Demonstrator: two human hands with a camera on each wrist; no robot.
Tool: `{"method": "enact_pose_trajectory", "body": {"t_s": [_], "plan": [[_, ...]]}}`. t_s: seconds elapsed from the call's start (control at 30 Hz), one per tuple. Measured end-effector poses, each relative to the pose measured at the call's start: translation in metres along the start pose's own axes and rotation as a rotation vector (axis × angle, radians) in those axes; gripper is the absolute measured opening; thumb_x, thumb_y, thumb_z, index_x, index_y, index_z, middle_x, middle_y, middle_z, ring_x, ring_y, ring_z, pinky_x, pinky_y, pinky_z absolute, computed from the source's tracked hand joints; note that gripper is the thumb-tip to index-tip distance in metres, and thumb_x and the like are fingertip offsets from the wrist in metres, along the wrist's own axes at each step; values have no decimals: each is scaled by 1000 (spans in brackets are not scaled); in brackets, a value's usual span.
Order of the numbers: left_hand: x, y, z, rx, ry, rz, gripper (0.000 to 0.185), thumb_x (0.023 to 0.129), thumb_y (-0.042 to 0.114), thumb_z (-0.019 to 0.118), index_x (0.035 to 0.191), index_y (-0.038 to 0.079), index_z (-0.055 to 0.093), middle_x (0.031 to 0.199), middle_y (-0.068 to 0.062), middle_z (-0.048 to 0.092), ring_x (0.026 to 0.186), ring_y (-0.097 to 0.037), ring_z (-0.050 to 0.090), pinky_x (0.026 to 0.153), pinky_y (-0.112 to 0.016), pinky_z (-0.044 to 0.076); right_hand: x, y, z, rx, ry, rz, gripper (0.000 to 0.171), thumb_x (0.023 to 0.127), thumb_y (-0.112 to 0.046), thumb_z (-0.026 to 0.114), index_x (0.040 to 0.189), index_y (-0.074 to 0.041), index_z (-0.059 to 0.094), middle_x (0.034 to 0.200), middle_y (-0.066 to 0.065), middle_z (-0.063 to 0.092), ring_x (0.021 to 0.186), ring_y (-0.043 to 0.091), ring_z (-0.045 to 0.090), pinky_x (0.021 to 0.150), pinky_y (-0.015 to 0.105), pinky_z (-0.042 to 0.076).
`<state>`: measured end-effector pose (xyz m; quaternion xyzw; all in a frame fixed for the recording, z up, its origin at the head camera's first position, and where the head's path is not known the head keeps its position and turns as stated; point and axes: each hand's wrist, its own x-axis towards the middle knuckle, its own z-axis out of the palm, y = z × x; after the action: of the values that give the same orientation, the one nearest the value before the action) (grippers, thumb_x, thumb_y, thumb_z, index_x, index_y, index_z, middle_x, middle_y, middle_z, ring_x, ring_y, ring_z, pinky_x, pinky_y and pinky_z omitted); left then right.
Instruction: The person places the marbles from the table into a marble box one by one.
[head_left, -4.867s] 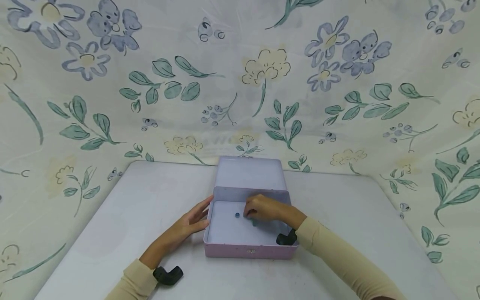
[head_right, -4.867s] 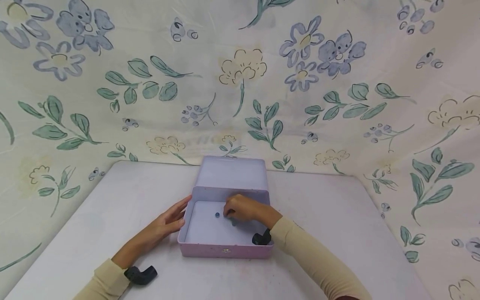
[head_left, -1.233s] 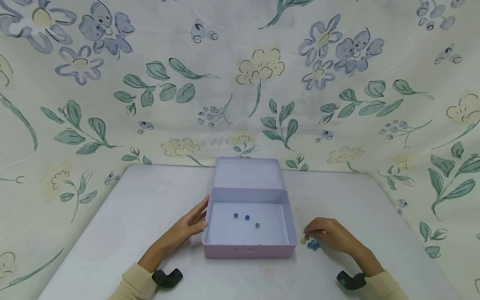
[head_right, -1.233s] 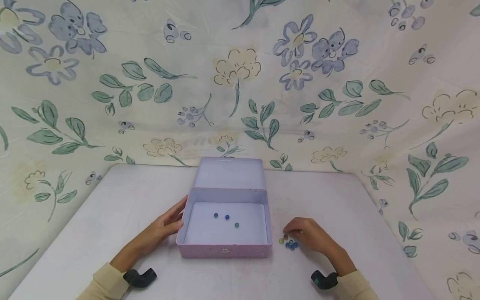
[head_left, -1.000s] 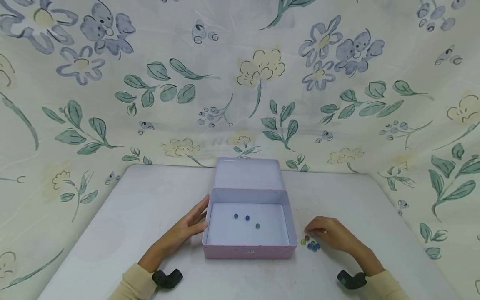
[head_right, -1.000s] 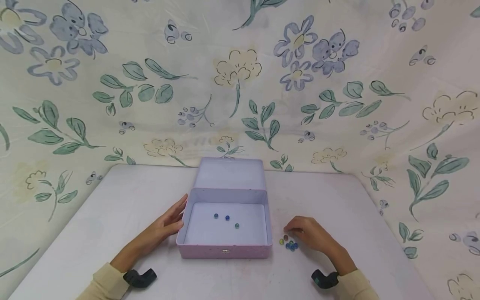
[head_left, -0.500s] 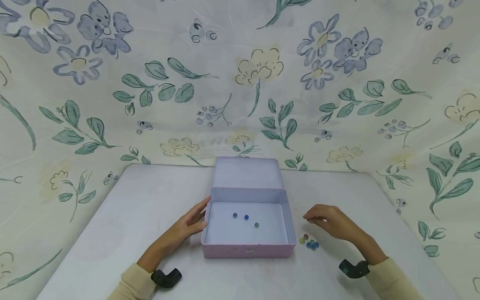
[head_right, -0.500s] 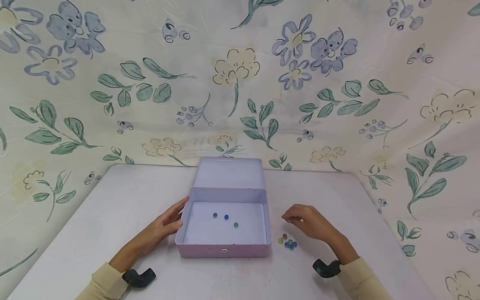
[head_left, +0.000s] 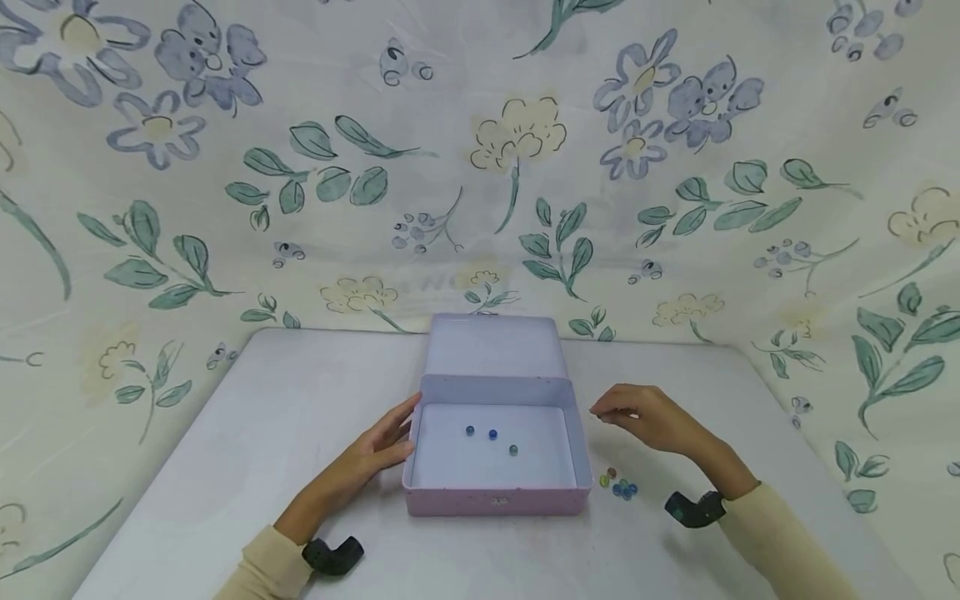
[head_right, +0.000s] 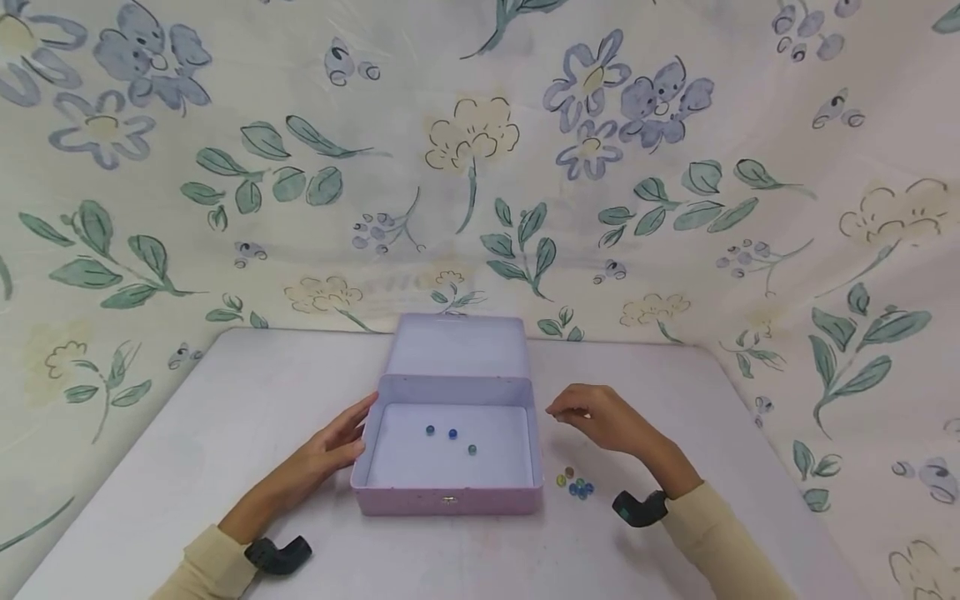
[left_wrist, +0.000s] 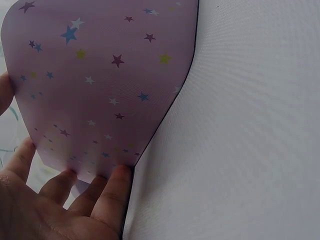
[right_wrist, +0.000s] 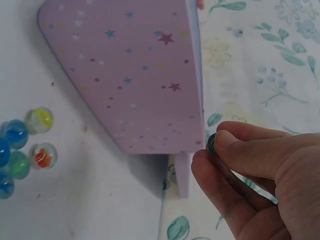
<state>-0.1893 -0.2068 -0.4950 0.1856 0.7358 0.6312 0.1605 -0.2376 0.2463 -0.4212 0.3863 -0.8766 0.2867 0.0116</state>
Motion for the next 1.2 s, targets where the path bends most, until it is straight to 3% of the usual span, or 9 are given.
{"method": "enact_pose_trajectory", "body": {"t_s": [0.27,0.5,0.97,1.2], "plan": [[0,1,0,1,2,-7,68,104,20,49,161,32,14,170,-4,-1,154,-45,1,118,-69,15,24,-13,-3,26,-39,-39,24,89,5,69,110,-5,74,103,9,74,93,18,70,82,25,60],[0,1,0,12,10,-10,68,104,20,49,161,32,14,170,-4,0,154,-45,2,118,-70,14,47,-20,-2,23,-59,-75,26,88,6,70,107,-10,76,105,7,75,94,16,70,81,23,59],[-1,3,1,-8,17,-40,68,104,18,49,160,36,15,170,1,1,155,-41,2,119,-68,15,87,-34,15,-22,-127,-126,21,91,0,69,108,-9,76,107,6,75,99,15,70,86,23,58],[-1,3,1,-9,11,-31,68,104,18,49,161,34,15,170,0,0,155,-42,1,119,-69,16,106,-42,26,34,-197,-98,20,92,1,67,108,-6,76,107,12,74,99,16,70,87,21,57]]}}
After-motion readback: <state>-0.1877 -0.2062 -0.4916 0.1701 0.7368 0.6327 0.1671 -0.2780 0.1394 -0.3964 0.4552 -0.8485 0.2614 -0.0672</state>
